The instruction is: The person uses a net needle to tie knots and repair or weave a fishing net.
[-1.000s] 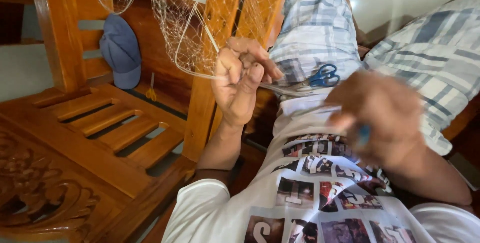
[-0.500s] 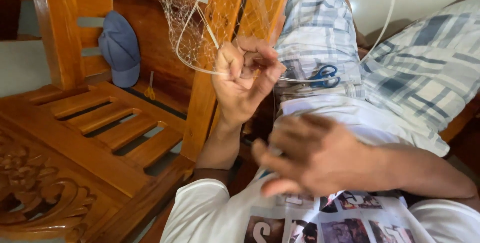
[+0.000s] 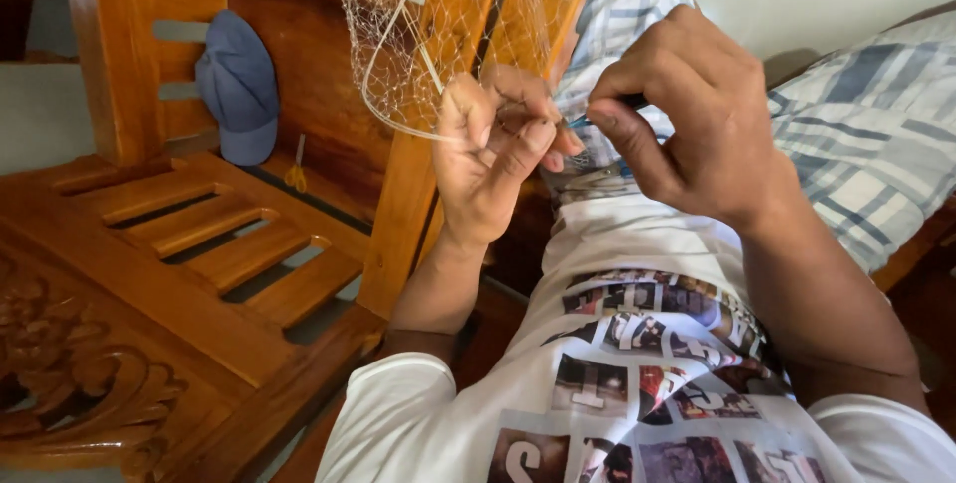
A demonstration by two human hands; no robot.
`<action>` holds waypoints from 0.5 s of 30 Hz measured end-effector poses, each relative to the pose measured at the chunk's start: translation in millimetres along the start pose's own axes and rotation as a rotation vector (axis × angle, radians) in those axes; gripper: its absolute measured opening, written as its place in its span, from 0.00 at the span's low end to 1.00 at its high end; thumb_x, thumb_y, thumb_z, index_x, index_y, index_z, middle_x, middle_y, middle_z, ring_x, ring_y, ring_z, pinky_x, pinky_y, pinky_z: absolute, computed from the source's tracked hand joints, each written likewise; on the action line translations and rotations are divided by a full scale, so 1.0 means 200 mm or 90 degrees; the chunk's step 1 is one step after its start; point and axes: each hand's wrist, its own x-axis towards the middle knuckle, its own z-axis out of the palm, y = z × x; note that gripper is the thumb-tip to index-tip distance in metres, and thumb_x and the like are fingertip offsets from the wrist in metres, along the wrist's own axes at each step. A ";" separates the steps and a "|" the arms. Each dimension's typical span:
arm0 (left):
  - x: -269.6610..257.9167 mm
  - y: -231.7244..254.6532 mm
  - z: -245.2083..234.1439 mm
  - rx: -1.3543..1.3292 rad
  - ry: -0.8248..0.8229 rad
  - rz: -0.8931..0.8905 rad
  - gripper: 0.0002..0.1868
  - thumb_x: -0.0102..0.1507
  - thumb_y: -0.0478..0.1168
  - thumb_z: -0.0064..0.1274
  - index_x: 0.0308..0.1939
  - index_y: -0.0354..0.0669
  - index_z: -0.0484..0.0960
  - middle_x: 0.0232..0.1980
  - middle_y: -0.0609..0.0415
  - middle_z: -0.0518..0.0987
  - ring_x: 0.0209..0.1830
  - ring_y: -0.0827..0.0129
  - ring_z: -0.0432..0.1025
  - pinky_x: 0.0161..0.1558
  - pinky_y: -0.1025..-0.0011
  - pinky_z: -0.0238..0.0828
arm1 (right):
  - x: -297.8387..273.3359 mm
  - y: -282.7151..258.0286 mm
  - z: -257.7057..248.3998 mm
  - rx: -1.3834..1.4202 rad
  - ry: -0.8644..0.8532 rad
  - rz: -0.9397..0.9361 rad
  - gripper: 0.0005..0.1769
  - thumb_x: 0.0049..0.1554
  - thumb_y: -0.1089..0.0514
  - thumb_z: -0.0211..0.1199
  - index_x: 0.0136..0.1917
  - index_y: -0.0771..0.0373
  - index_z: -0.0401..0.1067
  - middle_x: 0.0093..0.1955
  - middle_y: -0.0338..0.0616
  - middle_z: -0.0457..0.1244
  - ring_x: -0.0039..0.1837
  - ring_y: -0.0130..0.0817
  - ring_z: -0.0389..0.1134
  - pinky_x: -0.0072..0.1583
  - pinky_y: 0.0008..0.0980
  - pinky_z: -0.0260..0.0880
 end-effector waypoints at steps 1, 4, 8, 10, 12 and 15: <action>0.00 0.00 0.00 0.000 -0.004 -0.008 0.18 0.63 0.30 0.49 0.37 0.48 0.53 0.44 0.53 0.71 0.35 0.70 0.73 0.34 0.81 0.70 | 0.00 0.01 0.01 0.026 0.013 -0.019 0.05 0.55 0.71 0.63 0.39 0.72 0.68 0.36 0.49 0.59 0.39 0.40 0.54 0.45 0.36 0.56; 0.02 -0.01 0.00 -0.010 -0.014 -0.007 0.17 0.63 0.32 0.50 0.37 0.48 0.54 0.44 0.54 0.70 0.35 0.73 0.72 0.34 0.82 0.69 | -0.03 0.07 0.08 0.071 0.060 -0.064 0.04 0.56 0.67 0.59 0.40 0.71 0.67 0.37 0.51 0.59 0.40 0.41 0.57 0.44 0.36 0.60; 0.02 -0.02 0.00 0.010 -0.027 0.012 0.17 0.62 0.32 0.51 0.35 0.49 0.55 0.44 0.54 0.69 0.36 0.78 0.64 0.37 0.84 0.61 | -0.03 0.07 0.12 0.127 0.109 -0.120 0.09 0.49 0.73 0.59 0.44 0.71 0.64 0.44 0.56 0.60 0.42 0.44 0.60 0.47 0.40 0.63; 0.01 -0.02 0.00 -0.014 -0.033 0.008 0.17 0.63 0.32 0.50 0.35 0.49 0.54 0.43 0.55 0.70 0.35 0.75 0.68 0.36 0.83 0.64 | -0.05 0.11 0.13 0.112 0.164 -0.078 0.09 0.50 0.73 0.57 0.45 0.72 0.63 0.42 0.55 0.58 0.42 0.43 0.57 0.47 0.38 0.60; 0.02 -0.01 0.00 -0.037 -0.040 0.004 0.18 0.63 0.32 0.50 0.36 0.50 0.54 0.43 0.55 0.71 0.34 0.71 0.72 0.35 0.81 0.68 | -0.06 0.13 0.13 0.097 0.220 -0.035 0.09 0.50 0.73 0.55 0.47 0.73 0.62 0.41 0.54 0.57 0.42 0.42 0.54 0.47 0.37 0.57; 0.01 -0.01 0.01 -0.039 -0.045 -0.009 0.16 0.64 0.32 0.50 0.36 0.49 0.55 0.44 0.56 0.70 0.35 0.71 0.72 0.35 0.81 0.68 | -0.07 0.14 0.13 0.054 0.192 -0.061 0.07 0.50 0.75 0.57 0.44 0.75 0.64 0.37 0.53 0.58 0.38 0.41 0.55 0.42 0.36 0.57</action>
